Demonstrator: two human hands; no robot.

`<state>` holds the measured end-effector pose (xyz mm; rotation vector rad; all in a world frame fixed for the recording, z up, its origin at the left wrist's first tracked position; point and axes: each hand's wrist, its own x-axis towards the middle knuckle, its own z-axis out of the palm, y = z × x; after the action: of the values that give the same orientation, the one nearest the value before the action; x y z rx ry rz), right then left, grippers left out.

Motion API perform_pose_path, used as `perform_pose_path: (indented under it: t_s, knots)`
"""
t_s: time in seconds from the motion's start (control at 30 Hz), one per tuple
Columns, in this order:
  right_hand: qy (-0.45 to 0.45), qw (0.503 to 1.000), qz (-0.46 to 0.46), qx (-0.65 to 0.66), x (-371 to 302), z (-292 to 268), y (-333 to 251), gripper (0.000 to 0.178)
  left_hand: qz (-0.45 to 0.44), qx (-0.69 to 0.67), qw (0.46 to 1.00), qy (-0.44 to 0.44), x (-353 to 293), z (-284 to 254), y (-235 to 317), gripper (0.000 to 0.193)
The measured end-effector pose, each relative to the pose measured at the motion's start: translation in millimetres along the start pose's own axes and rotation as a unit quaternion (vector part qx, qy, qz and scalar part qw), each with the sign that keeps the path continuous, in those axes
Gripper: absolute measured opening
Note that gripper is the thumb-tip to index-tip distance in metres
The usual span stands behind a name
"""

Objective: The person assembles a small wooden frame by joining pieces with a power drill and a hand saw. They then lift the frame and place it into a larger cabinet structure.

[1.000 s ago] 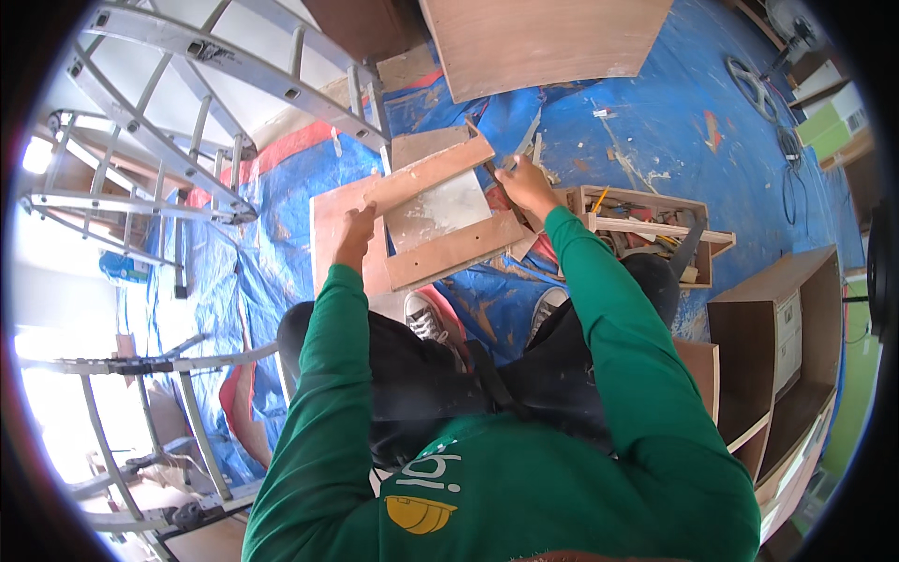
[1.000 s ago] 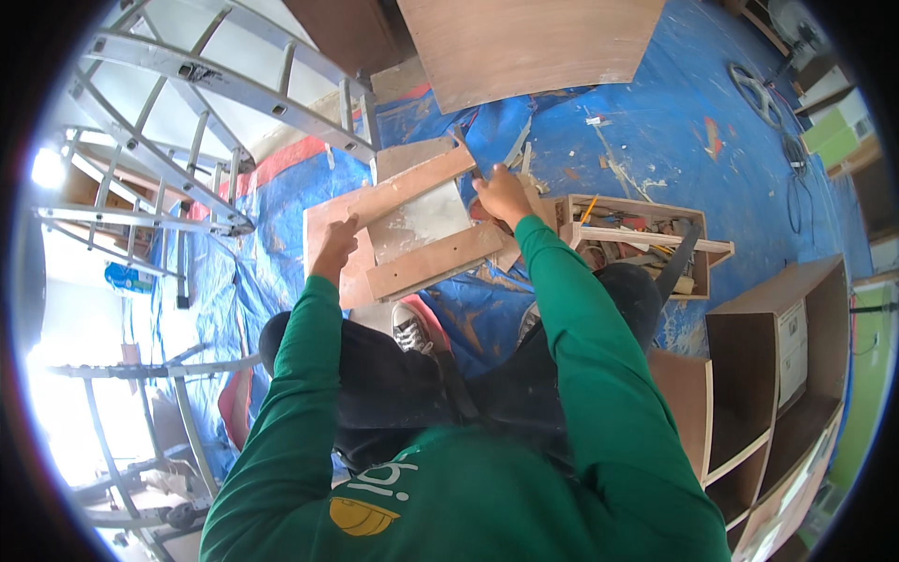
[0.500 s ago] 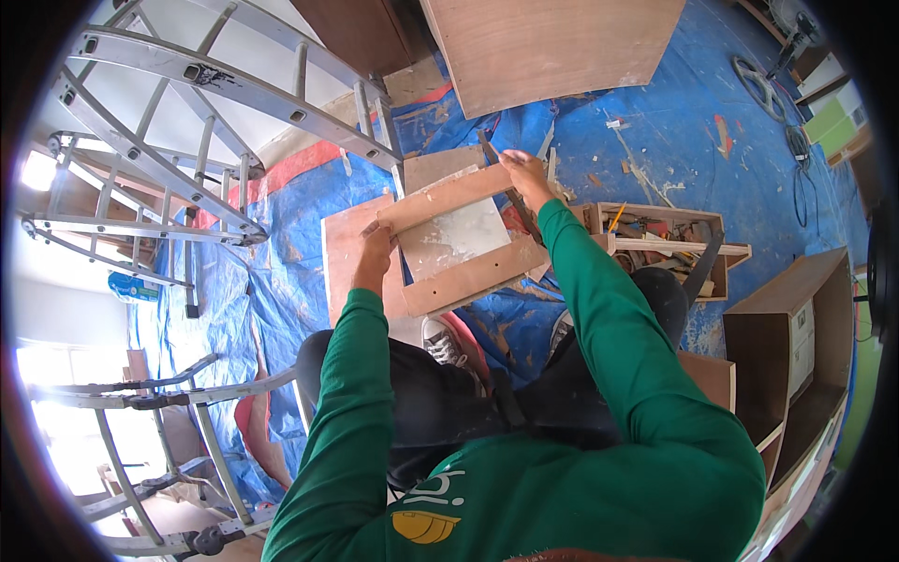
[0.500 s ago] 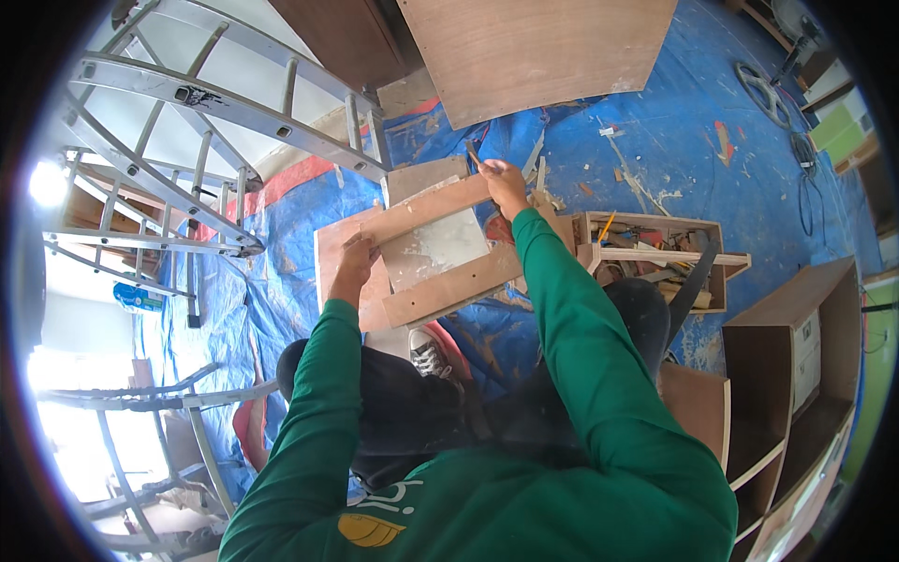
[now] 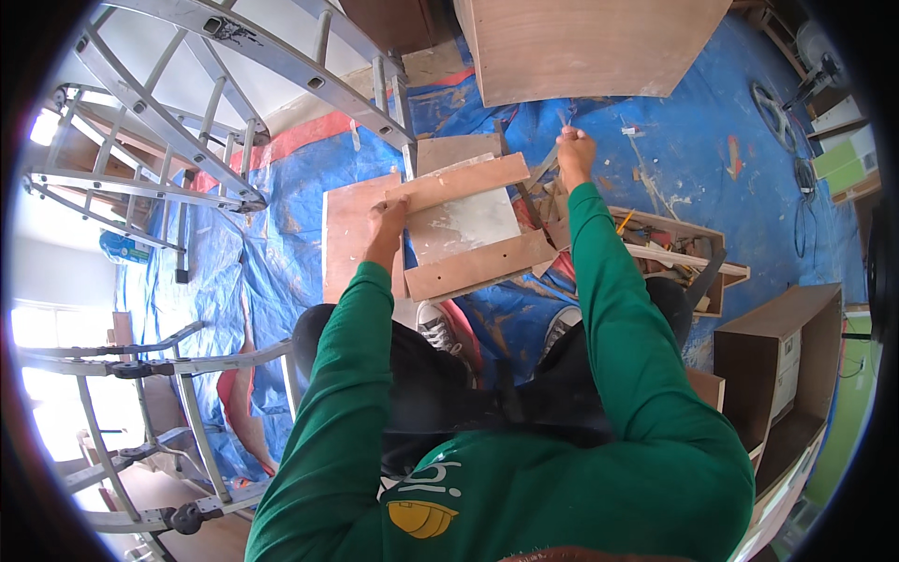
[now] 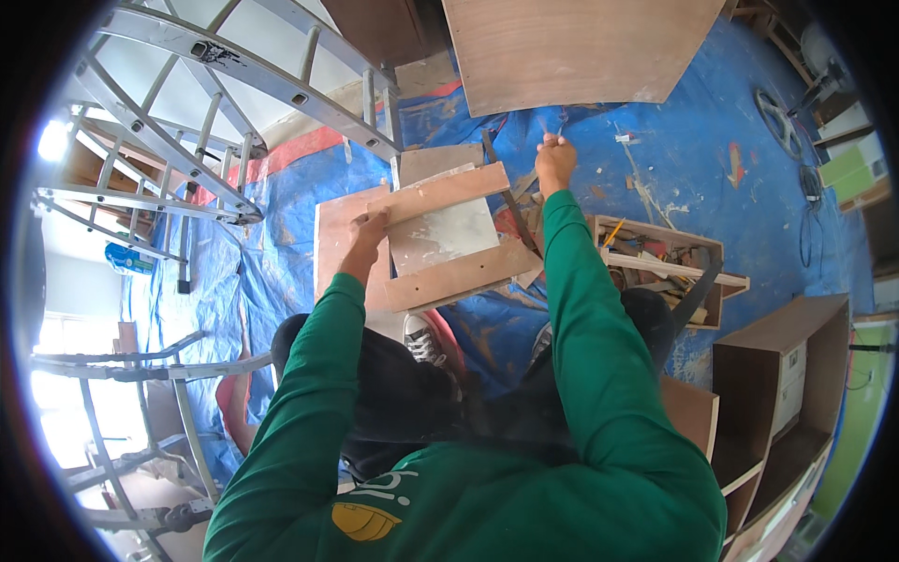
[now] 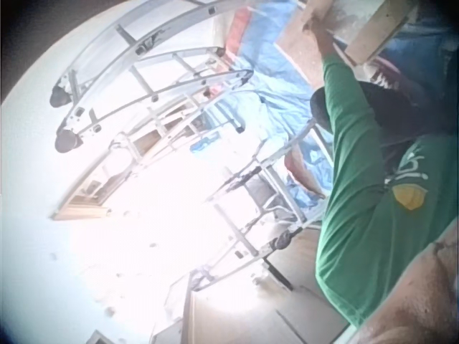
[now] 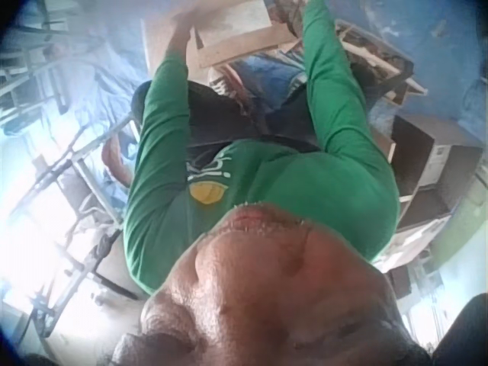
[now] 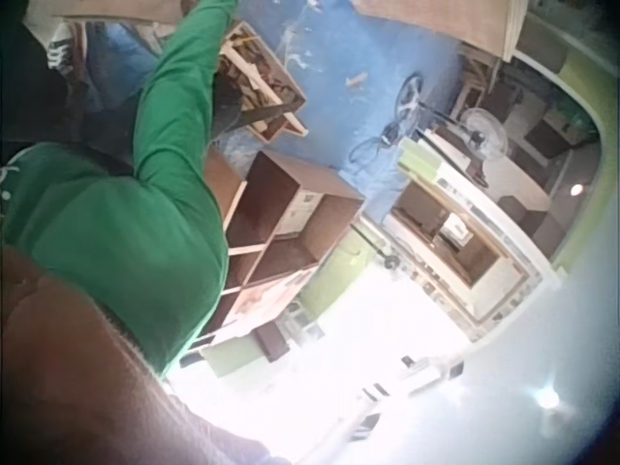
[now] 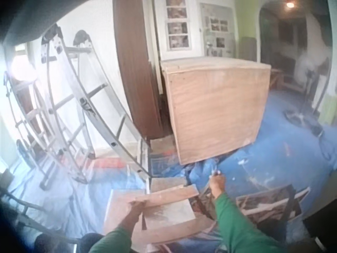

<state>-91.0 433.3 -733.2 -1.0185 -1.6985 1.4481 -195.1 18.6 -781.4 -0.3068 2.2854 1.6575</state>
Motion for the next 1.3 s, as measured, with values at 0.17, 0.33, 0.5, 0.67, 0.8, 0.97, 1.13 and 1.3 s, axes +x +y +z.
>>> perform_pose_path:
  t_s: [0.17, 0.33, 0.5, 0.67, 0.8, 0.97, 1.13, 1.3]
  knots:
    - [-0.207, 0.949, 0.226, -0.073, -50.2, 6.5, -5.6, 0.037, -0.057, -0.154, 0.981, -0.104, -16.8, -6.0, 4.3, 0.048]
    - [-0.276, 0.930, 0.240, 0.046, -63.5, 11.2, 3.3, 0.035, -0.118, -0.308, 0.934, -0.133, -31.2, -19.4, 18.9, 0.037]
    - [-0.248, 0.937, 0.236, 0.071, -64.6, 23.3, 0.2, 0.025, -0.111, -0.270, 0.945, -0.151, -35.8, -25.8, 23.0, 0.035]
    - [-0.257, 0.939, 0.221, 0.062, -72.7, 26.6, -6.4, 0.032, -0.144, -0.282, 0.938, -0.138, -35.3, -26.4, 28.5, 0.037]
    - [-0.255, 0.946, 0.198, 0.019, -80.4, 32.3, -11.3, 0.040, -0.121, -0.289, 0.936, -0.163, -36.2, -37.2, 24.6, 0.037]
    - [-0.249, 0.950, 0.189, 0.026, -67.7, 33.8, 6.2, 0.038, -0.110, -0.272, 0.938, -0.187, -30.6, -33.1, 22.5, 0.046]
    - [-0.249, 0.937, 0.241, 0.053, -78.9, 33.5, -0.5, 0.035, 0.184, 0.169, 0.968, -0.021, -33.1, -26.3, 41.3, 0.086]
    - [-0.255, 0.946, 0.192, 0.063, -73.1, 33.0, 8.7, 0.033, 0.377, 0.428, 0.821, -0.037, -49.5, 14.3, 73.3, 0.101]
